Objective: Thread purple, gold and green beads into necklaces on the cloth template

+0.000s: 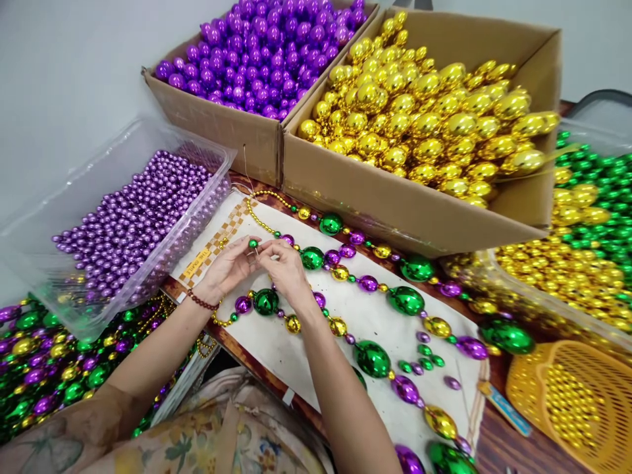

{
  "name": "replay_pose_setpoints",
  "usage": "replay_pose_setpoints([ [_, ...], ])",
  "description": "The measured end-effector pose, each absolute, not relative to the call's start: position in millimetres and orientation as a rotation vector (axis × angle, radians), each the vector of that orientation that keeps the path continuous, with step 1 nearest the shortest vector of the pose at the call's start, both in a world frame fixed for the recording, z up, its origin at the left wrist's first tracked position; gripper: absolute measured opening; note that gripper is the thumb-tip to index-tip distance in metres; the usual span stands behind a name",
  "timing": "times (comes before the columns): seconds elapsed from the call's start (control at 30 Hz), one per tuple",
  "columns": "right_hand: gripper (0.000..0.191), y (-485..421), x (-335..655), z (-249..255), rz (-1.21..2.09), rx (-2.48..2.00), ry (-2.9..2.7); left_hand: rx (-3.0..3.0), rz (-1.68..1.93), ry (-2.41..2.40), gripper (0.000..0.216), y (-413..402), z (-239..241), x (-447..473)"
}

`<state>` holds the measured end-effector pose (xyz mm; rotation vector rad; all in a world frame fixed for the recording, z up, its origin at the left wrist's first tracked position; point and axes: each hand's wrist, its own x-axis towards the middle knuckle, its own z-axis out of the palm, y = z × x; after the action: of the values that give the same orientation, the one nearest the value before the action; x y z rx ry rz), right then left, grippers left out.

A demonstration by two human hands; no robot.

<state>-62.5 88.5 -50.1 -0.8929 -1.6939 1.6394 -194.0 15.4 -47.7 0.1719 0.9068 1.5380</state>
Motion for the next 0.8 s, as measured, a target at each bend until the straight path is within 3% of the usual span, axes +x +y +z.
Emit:
replay_pose_setpoints([
  [0.53, 0.013, 88.5, -63.4, -60.4, 1.687, -0.876, -1.673, 0.199, 1.544, 0.944, 0.029, 15.7, -50.8, -197.0],
  [0.8, 0.015, 88.0, -64.4, -60.6, 1.674, -0.89, -1.684, 0.211, 1.525, 0.954, 0.027, 16.4, -52.8, -198.6],
])
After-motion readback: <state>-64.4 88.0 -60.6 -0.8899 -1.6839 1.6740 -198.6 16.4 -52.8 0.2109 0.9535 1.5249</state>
